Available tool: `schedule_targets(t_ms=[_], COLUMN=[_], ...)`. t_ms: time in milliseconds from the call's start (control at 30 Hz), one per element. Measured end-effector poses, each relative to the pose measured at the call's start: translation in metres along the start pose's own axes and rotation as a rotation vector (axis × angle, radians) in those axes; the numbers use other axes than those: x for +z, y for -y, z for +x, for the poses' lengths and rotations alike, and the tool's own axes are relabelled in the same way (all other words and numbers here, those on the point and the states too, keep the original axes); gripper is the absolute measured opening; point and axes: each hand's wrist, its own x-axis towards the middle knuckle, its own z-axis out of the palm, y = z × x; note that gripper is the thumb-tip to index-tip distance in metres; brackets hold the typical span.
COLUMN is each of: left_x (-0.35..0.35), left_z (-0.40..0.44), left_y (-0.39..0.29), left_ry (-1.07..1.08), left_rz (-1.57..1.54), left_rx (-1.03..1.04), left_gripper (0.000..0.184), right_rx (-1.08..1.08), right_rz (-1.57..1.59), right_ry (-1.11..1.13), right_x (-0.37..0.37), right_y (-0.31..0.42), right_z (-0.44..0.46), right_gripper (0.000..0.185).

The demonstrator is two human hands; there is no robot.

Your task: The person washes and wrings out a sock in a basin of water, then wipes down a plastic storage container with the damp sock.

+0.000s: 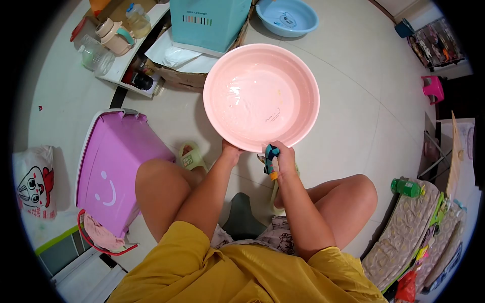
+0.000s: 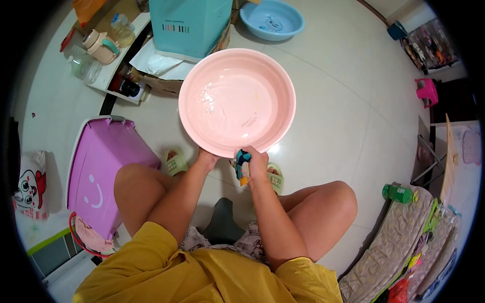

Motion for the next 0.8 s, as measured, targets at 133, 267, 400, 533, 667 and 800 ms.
schedule_targets(t_ms=[133,267,400,533,667,800], left_x=[-0.001,0.006,0.013,0.016,0.009,0.016], left_z=[-0.003,-0.019,-0.03,-0.045,-0.044,-0.068], left_y=[-0.003,-0.017,-0.02,-0.05,-0.061,-0.069], left_ry=[0.029,0.055,-0.146,-0.316,-0.284,-0.252], left_rz=[-0.01,0.043,-0.027,-0.158,-0.008,0.24], left_rx=[-0.008,-0.037,0.092,0.399,0.634,0.8], left_gripper=[0.033,0.035,0.026,0.029,0.043,0.053], right_rx=[0.009,-0.007,-0.016,0.012,0.01,0.034], right_rz=[-0.021,-0.011,-0.021,-0.007,0.012,0.026], right_ry=[0.014,0.044,0.026,0.05,0.055,0.043], right_x=[-0.001,-0.007,-0.009,-0.007,-0.007,-0.012], right_y=[-0.002,-0.008,-0.01,-0.007,-0.008,-0.02], right_z=[0.0,0.008,0.013,0.011,0.011,0.026], right_gripper=[0.02,0.02,0.02,0.021,0.021,0.022])
